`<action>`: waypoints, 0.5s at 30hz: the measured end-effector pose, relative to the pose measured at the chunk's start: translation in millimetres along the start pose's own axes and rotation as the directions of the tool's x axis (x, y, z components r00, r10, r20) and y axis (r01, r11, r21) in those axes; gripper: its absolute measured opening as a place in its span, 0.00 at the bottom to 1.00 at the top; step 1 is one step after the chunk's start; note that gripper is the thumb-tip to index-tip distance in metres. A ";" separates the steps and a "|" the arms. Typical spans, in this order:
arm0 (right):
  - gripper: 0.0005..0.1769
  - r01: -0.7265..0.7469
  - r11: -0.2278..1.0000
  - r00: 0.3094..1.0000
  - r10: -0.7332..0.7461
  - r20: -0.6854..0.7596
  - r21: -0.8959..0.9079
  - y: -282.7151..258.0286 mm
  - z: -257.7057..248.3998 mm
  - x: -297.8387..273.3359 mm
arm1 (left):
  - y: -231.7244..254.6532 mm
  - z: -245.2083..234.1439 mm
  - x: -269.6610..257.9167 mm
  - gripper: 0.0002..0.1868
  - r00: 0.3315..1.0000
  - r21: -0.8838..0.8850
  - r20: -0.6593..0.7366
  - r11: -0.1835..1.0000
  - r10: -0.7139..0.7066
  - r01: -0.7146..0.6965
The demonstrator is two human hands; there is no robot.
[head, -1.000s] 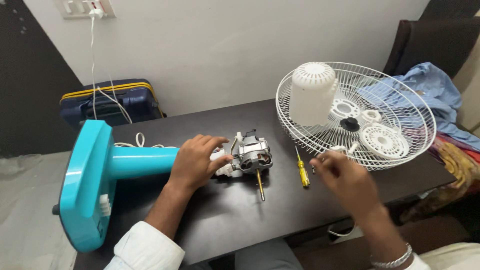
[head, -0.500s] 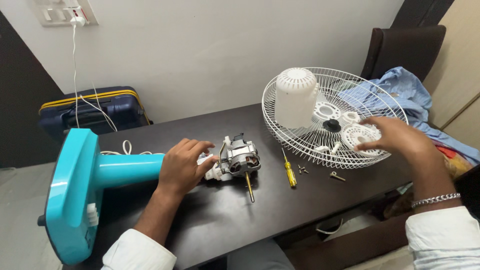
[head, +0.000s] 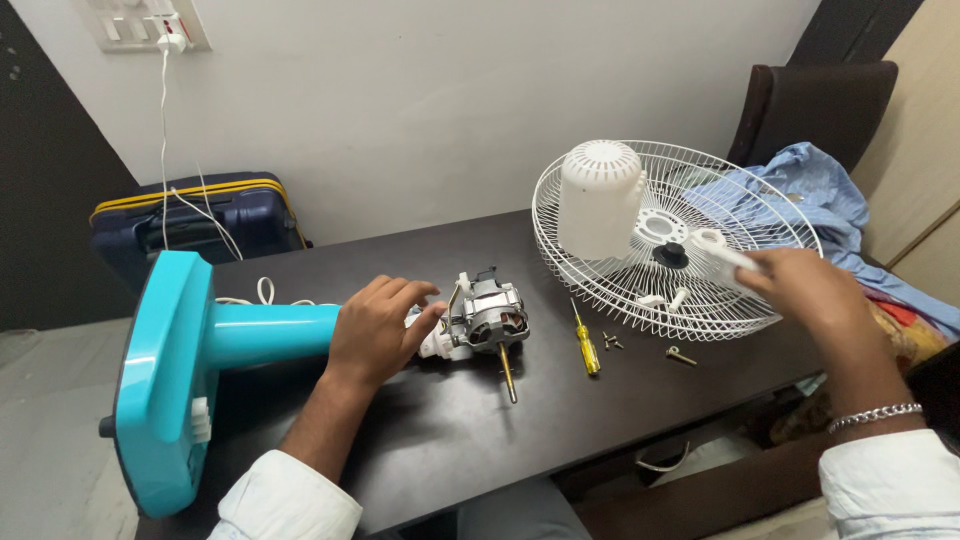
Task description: The person assembles a table fan by attaching the motor housing to the fan stand and securing the rear fan cage with screws. They use a screwdriver to tighten the screws and ensure the components are properly aligned.
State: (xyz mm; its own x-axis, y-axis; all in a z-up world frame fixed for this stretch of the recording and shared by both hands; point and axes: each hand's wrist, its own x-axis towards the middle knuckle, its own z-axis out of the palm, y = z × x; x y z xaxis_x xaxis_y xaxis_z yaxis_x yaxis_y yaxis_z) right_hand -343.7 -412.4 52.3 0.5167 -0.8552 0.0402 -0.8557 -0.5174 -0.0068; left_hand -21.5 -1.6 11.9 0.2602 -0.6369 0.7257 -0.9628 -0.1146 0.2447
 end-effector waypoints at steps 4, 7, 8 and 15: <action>0.29 0.057 0.994 0.969 -0.034 -0.245 0.090 2.0 -2.5 -1.9 | 3.3 -1.6 1.0 0.19 0.999 -0.017 -0.001 0.999 -0.035 0.035; 0.24 0.256 0.899 0.886 -0.070 -0.459 0.356 -5.1 -7.6 -14.6 | 5.9 -2.2 1.4 0.16 0.999 -0.068 -0.031 0.997 -0.040 0.038; 0.22 0.286 0.854 0.874 -0.047 -0.484 0.434 -10.1 -9.3 -21.2 | 6.3 -2.3 1.3 0.15 0.998 -0.088 -0.049 0.996 -0.031 0.027; 0.16 0.568 0.343 0.812 -0.089 -0.576 0.748 -65.7 -10.5 -72.8 | 11.3 1.0 2.2 0.08 0.998 -0.135 -0.010 0.989 0.062 -0.063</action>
State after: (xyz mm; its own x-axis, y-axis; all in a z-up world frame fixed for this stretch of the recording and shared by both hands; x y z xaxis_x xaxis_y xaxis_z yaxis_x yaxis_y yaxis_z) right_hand -325.4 -315.8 60.3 0.4807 -0.6308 0.6091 0.0203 -0.6864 -0.7270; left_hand -31.9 -5.1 15.7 0.2004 -0.6352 0.7459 -0.9587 0.0295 0.2828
